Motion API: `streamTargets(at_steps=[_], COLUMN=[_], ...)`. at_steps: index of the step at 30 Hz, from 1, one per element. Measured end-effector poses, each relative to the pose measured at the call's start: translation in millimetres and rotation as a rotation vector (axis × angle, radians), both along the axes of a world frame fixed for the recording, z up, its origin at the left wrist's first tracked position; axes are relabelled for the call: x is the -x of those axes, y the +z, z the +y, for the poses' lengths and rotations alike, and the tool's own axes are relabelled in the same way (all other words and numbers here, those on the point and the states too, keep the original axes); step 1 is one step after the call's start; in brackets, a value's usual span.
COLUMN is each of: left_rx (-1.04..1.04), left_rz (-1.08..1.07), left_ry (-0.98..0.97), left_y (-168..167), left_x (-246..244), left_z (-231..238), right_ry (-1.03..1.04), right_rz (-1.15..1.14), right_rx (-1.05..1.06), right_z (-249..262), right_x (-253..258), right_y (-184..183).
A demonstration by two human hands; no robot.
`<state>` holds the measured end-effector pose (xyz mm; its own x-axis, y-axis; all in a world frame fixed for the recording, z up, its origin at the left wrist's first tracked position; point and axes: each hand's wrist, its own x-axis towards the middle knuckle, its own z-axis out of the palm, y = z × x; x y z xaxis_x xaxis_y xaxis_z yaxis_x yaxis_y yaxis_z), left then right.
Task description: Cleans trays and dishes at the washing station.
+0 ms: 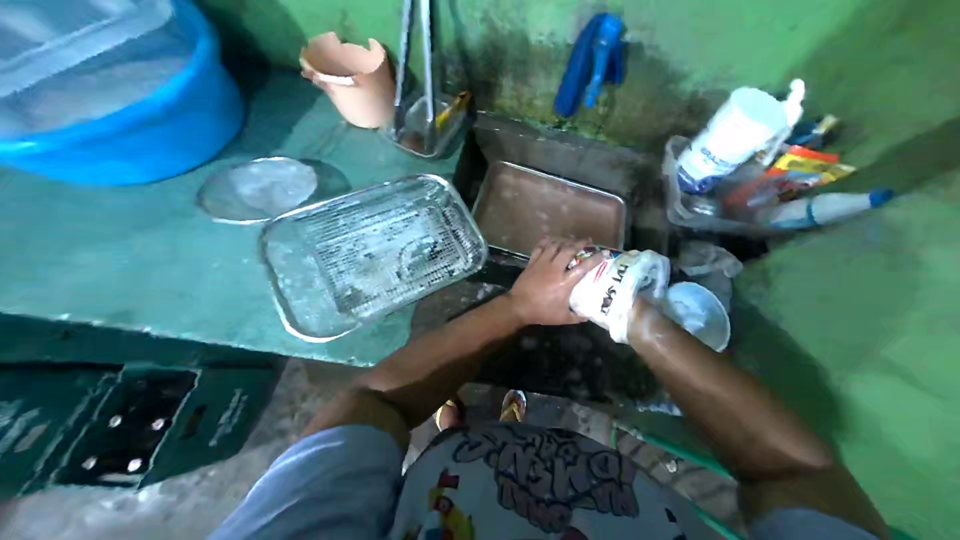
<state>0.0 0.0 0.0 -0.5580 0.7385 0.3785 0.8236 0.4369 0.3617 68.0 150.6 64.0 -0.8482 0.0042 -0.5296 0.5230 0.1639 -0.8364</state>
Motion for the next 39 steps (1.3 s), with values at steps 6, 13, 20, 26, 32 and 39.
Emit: streamTargets(at_steps=[6,13,20,26,32,39], left_rx=[-0.195,-0.328,0.120,0.202,0.280,0.227], left_rz=[-0.138,-0.024,0.098,0.068,0.017,0.064], left_ry=[0.136,0.032,0.075,0.369,0.580,0.585], left_y=[15.8,108.5,163.2,196.1,187.8,95.8], left_x=[21.8,17.7,61.5,95.3,140.8,226.8], left_z=[-14.0,-52.7,-128.7,-213.3,-268.9,-312.5], right_ry=[-0.088,0.365,0.481,0.031,-0.320,-0.678], right_rz=[0.102,0.344,0.545,0.648,0.298,0.199], right_rx=[0.183,-0.230,-0.224,0.020,-0.277,-0.645], right_z=[-9.0,-26.4,-62.8,-42.2,28.8,102.7], right_x=[33.5,56.1,77.1,72.8,33.7,-37.3], right_y=[43.2,99.6,142.2,123.7,37.8,1.7])
